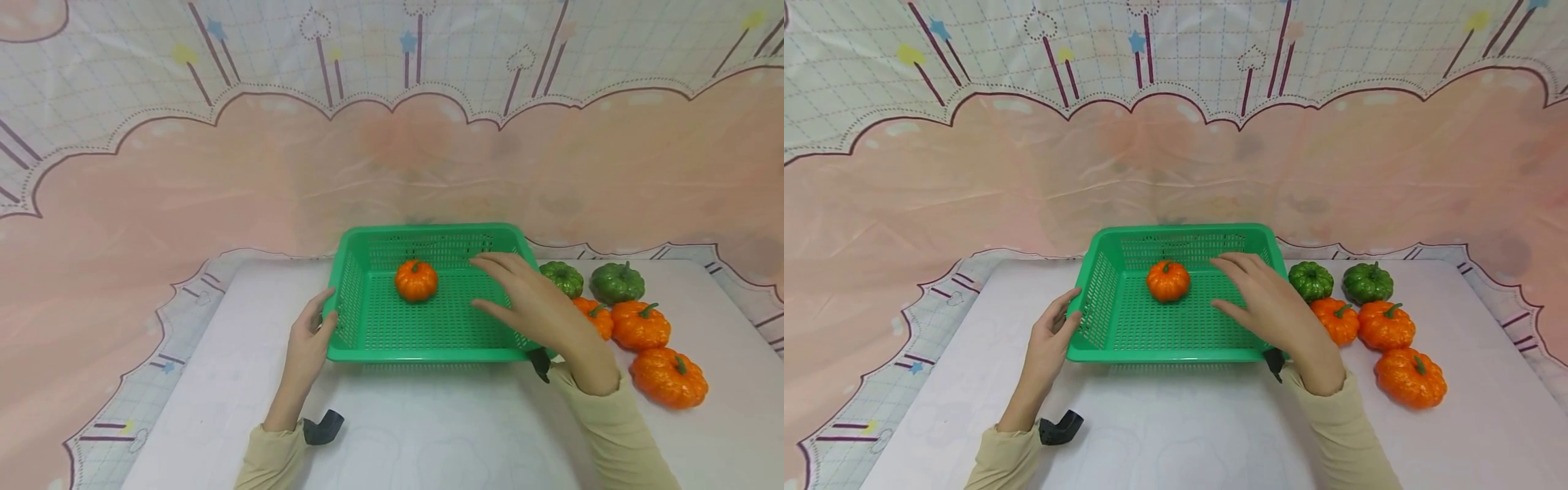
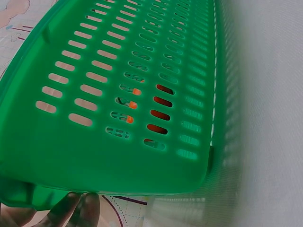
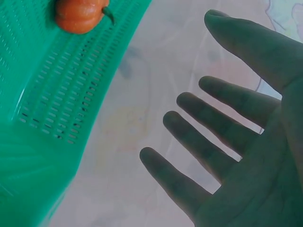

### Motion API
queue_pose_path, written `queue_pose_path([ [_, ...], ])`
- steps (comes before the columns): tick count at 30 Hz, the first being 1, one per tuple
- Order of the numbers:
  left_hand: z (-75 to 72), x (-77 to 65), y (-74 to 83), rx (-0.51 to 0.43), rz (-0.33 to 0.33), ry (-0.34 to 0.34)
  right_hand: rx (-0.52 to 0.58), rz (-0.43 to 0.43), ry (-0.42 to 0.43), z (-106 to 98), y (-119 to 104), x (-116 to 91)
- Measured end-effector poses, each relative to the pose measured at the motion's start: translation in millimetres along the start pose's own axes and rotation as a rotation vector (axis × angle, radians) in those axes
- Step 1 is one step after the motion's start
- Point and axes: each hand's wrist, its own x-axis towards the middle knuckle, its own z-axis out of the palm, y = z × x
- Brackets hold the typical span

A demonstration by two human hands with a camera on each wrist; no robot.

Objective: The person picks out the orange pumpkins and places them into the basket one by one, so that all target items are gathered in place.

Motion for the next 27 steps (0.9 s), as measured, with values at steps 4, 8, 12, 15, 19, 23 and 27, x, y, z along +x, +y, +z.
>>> queue_pose_path([
  [4, -0.4, -0.4, -0.1, -0.002, -0.004, -0.002, -0.001, 0.013, 0.0, -2.0, 1.2, -3.4],
  [8, -0.4, 0.1, -0.2, -0.004, -0.005, -0.003, -0.008, 0.021, 0.009, -4.8, 2.7, -7.2],
  [12, -0.2, 0.4, 0.2, -0.013, -0.009, -0.004, 0.002, 0.035, 0.006, -7.0, 4.6, -11.4],
  [15, -0.1, 0.5, 0.5, -0.013, -0.013, -0.004, 0.007, 0.046, 0.008, -7.8, 6.7, -14.1],
  [19, 0.1, 0.6, 0.6, -0.01, -0.014, -0.005, 0.011, 0.062, 0.019, -8.7, 10.3, -17.8],
  [23, -0.1, 0.1, 0.1, -0.005, -0.015, -0.002, -0.004, 0.062, 0.026, -9.0, 14.7, -20.7],
  [27, 0.3, 0.3, -0.2, -0.01, -0.014, -0.002, -0.021, 0.059, 0.026, -9.8, 18.5, -23.6],
])
